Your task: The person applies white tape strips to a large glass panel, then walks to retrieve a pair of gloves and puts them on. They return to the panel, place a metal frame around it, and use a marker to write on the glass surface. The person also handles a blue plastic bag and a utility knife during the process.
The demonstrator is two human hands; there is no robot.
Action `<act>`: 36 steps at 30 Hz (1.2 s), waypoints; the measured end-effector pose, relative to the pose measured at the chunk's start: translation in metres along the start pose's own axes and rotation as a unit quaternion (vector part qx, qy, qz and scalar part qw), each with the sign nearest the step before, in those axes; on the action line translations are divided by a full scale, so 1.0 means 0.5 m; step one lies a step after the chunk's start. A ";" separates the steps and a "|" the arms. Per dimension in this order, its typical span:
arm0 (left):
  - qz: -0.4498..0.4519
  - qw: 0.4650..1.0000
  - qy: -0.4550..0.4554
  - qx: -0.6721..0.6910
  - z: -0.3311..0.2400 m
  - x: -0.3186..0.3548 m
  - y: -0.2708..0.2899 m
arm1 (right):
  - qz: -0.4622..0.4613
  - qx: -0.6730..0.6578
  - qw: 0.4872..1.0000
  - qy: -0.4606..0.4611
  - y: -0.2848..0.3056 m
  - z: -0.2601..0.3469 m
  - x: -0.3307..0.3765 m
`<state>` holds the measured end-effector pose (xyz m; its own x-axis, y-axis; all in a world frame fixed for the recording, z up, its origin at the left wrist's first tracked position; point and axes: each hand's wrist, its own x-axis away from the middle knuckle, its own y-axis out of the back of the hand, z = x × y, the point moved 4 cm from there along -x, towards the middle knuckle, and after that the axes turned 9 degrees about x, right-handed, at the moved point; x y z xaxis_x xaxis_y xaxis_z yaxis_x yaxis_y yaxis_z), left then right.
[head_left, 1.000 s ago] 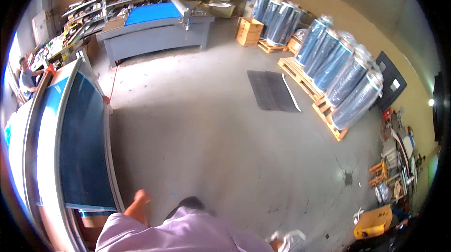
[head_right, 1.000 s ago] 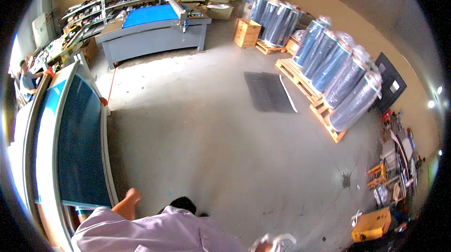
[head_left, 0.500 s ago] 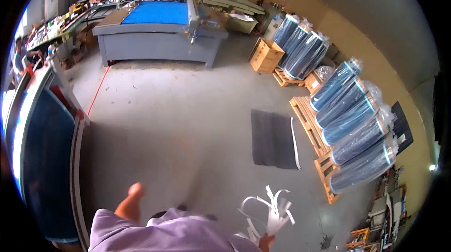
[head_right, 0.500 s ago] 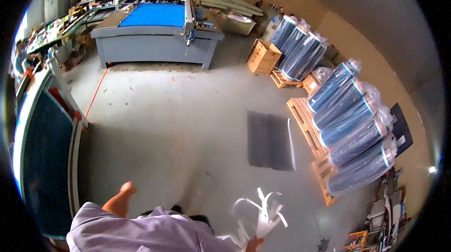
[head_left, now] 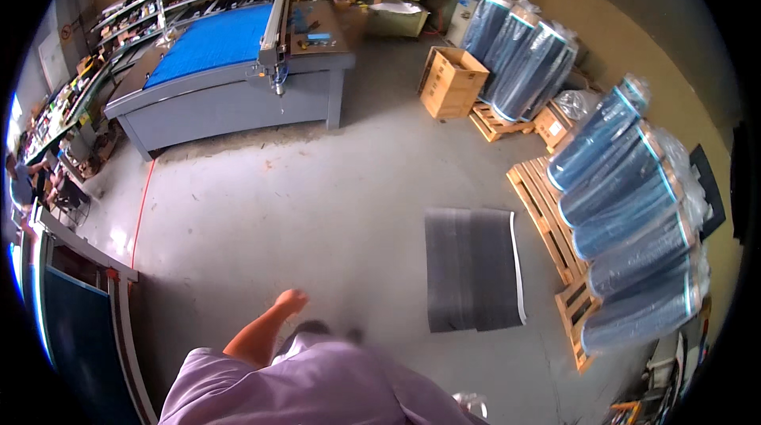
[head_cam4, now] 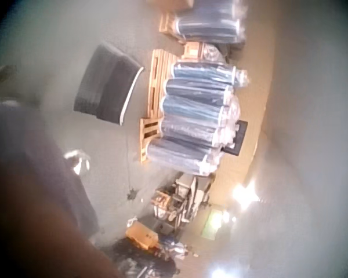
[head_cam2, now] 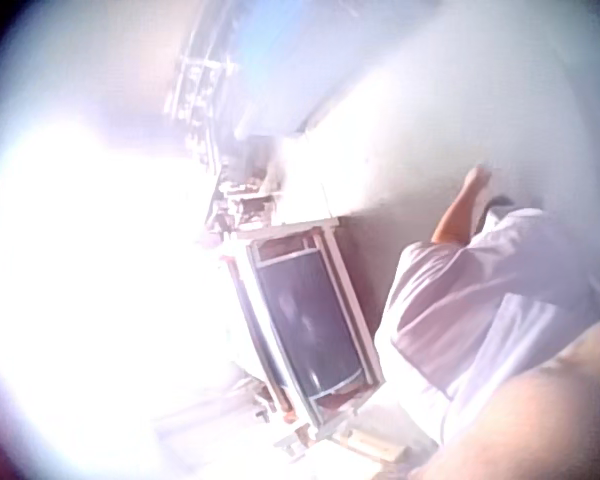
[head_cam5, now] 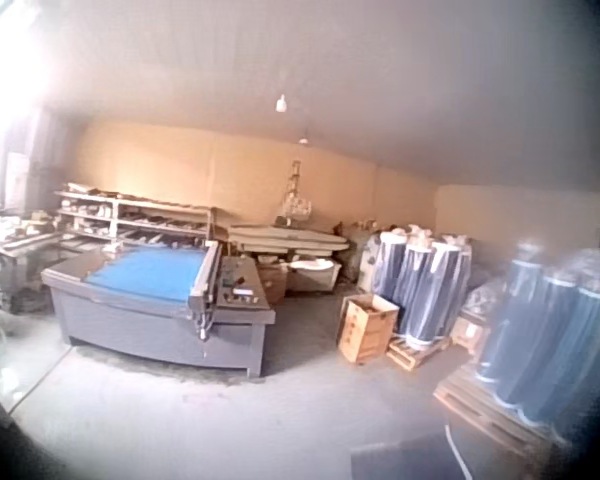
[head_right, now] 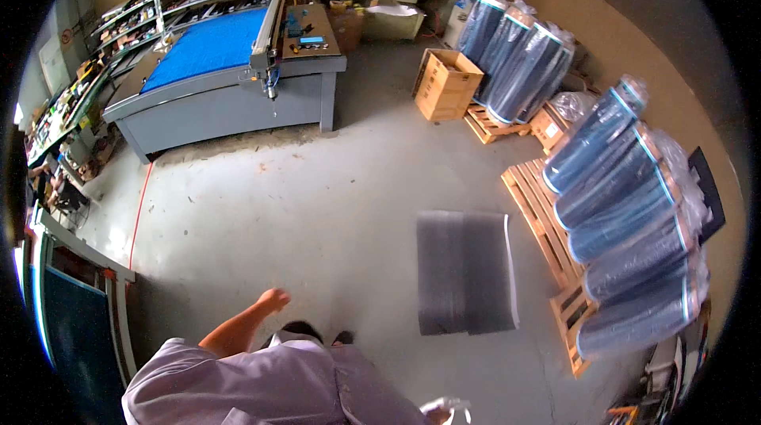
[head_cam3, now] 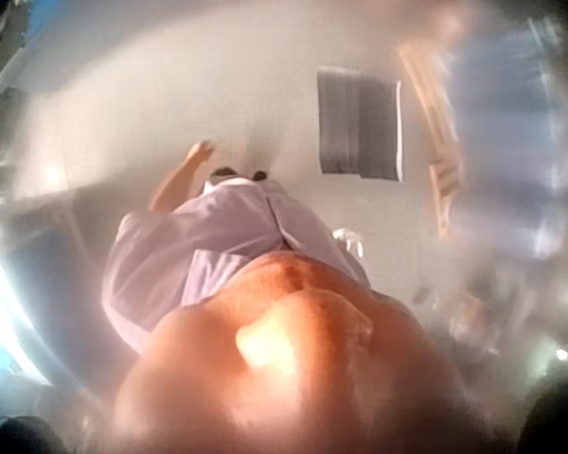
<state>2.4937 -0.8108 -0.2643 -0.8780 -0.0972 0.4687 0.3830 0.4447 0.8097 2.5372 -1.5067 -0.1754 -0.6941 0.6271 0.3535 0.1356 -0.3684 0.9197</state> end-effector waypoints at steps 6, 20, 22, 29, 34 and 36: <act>0.335 0.917 0.166 -0.139 0.206 0.129 -0.039 | -0.090 -0.064 0.972 0.205 0.047 0.739 -0.350; 0.005 0.990 0.083 0.116 -0.172 -1.393 1.059 | -0.070 0.048 0.990 0.109 0.131 1.582 -0.742; -0.086 0.959 0.039 0.267 -0.215 -1.595 1.224 | -0.050 0.070 0.991 0.099 0.092 1.708 -0.790; -0.157 0.965 -0.062 0.202 -0.160 -1.986 1.502 | 0.004 0.132 0.988 0.075 -0.019 2.131 -1.001; -0.140 0.942 0.198 0.232 0.140 -2.076 1.494 | -0.077 0.124 0.964 0.224 -0.022 2.554 -1.255; -0.212 0.904 0.215 0.301 0.204 -2.086 1.560 | -0.059 0.069 0.962 0.257 -0.024 2.820 -1.318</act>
<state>3.6787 -0.2717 -0.1577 -0.6670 -0.6521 0.3603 -0.3016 0.6786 0.6697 3.9900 -0.9478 -0.1788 -0.9635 0.2238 0.1472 0.1028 -0.1988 0.9746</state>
